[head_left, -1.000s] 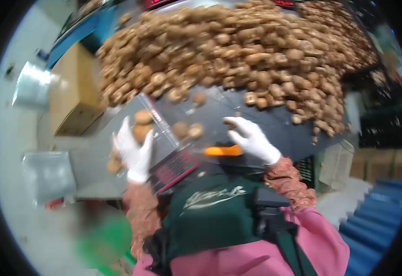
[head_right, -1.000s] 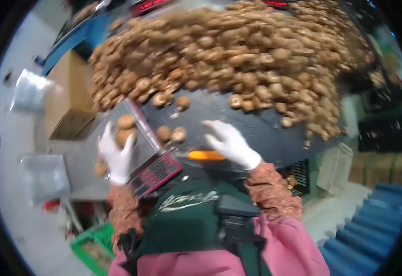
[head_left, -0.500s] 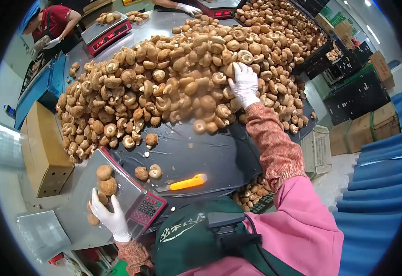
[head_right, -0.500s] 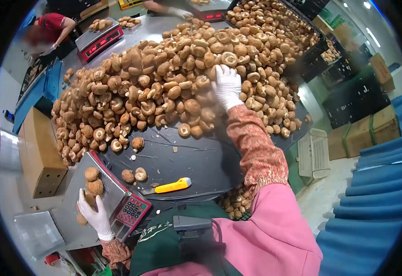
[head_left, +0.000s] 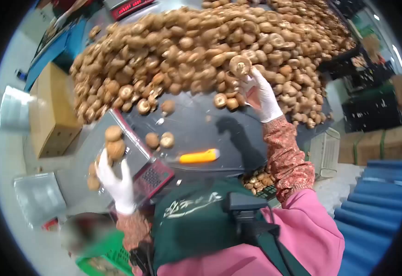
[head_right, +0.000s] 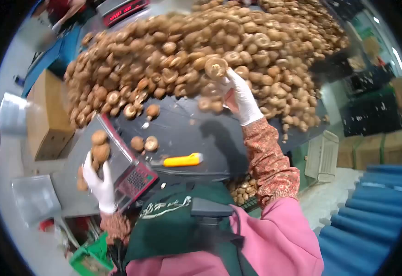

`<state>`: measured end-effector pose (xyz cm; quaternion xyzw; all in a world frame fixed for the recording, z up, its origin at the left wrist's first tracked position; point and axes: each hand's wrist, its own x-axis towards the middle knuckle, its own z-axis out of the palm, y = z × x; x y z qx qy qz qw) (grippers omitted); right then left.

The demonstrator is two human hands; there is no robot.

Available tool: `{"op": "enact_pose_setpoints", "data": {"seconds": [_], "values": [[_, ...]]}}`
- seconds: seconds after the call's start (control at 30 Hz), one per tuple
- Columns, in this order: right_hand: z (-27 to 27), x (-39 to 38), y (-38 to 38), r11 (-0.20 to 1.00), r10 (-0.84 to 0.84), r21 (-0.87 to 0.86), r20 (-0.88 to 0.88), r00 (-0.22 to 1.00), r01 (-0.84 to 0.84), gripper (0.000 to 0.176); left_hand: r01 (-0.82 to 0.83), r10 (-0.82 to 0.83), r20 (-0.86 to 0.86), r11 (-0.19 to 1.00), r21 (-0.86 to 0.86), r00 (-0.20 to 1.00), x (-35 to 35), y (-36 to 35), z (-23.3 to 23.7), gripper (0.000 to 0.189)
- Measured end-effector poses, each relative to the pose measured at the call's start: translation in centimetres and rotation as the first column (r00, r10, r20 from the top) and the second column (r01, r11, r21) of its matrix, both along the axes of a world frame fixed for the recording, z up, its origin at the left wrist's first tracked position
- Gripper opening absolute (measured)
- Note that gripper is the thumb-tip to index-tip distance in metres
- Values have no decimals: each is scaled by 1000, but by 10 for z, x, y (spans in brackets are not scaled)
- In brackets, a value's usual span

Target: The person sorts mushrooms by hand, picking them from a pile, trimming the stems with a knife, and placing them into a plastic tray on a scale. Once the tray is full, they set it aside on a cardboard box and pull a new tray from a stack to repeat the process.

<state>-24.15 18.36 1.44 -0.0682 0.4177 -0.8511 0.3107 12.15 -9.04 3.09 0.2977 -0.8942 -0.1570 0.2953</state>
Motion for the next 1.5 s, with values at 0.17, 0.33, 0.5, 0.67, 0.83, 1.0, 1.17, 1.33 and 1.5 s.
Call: {"op": "enact_pose_setpoints", "data": {"seconds": [0.17, 0.33, 0.5, 0.67, 0.83, 1.0, 1.17, 1.33, 1.5], "values": [[5, 95, -78, 956, 258, 204, -251, 933, -209, 49, -69, 66, -39, 995, -67, 997, 22, -9, 7, 49], [1, 182, -141, 881, 463, 286, -347, 816, -378, 52, -185, 188, -103, 982, 32, 977, 67, -24, -5, 50], [-4, 206, -135, 913, 363, 351, -473, 803, -205, 51, -254, 251, -95, 967, -27, 963, 94, -20, -9, 44], [-30, 131, 95, 841, -202, 354, -494, 846, 408, 33, -253, 296, -178, 940, 230, 938, 110, -5, -9, 38], [21, 157, 208, 677, -577, 318, -329, 747, 663, 39, -2, 132, -245, 883, 470, 960, 75, 18, -19, 34], [-18, 213, 200, 667, -634, 365, -180, 752, 650, 40, 425, -405, -154, 756, 497, 901, -8, 60, 9, 37], [-33, 261, 109, 955, -279, 146, 156, 948, 257, 25, 421, -666, -201, 185, 888, 718, -50, 102, 22, 61], [-43, 299, 44, 916, 248, 364, -181, 952, -170, 31, 163, -676, -230, -163, 973, 700, -36, 130, 14, 65], [-85, 337, 99, 897, -26, 437, -99, 995, 67, 27, 40, -739, -109, -110, 993, 665, -37, 124, -1, 59]]}}
